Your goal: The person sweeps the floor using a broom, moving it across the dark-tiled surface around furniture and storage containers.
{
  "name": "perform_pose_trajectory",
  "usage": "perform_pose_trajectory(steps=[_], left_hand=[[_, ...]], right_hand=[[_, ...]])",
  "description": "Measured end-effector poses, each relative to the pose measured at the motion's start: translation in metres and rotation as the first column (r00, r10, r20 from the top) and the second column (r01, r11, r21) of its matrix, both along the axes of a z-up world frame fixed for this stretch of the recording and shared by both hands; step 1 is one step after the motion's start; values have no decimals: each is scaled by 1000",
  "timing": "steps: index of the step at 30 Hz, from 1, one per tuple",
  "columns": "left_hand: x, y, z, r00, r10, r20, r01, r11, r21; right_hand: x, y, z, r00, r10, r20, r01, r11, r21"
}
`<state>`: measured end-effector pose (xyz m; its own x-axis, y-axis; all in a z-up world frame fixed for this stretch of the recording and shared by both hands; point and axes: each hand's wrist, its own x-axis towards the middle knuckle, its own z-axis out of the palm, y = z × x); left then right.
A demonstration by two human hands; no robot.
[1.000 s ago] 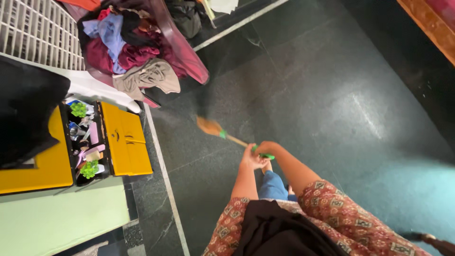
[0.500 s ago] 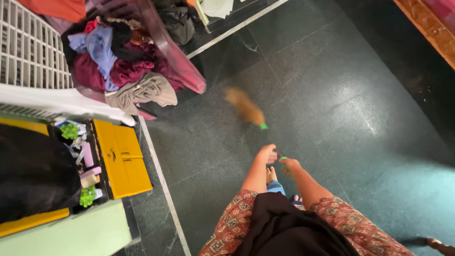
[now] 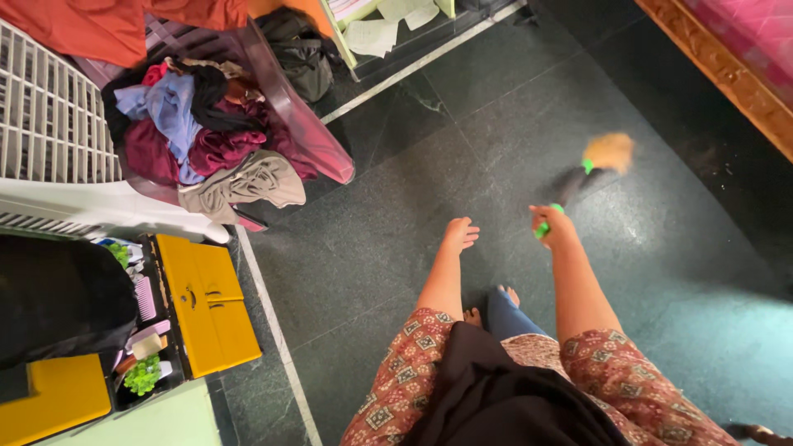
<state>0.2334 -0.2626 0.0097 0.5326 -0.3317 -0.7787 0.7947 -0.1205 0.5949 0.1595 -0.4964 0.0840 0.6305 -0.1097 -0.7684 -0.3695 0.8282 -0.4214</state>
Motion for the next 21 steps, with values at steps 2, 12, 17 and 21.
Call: perform_pose_trajectory(steps=[2,12,17,21], left_hand=[[15,-6,9,1000,27,-3,-27,999,-20],[121,-5,76,980,177,-86,-177,600,-780],[162,-33,83,666,711,-226,-682,457,-571],[164,-85,68,295,938,181,-930,325,-170]], right_hand=[[28,21,7,999,48,19,-46,993,-112],[200,129,14,900,434,-35,-428,867,-256],[249,150,9,768,640,23,-640,767,44],[248,137,-25,788,614,-43,-608,787,99]])
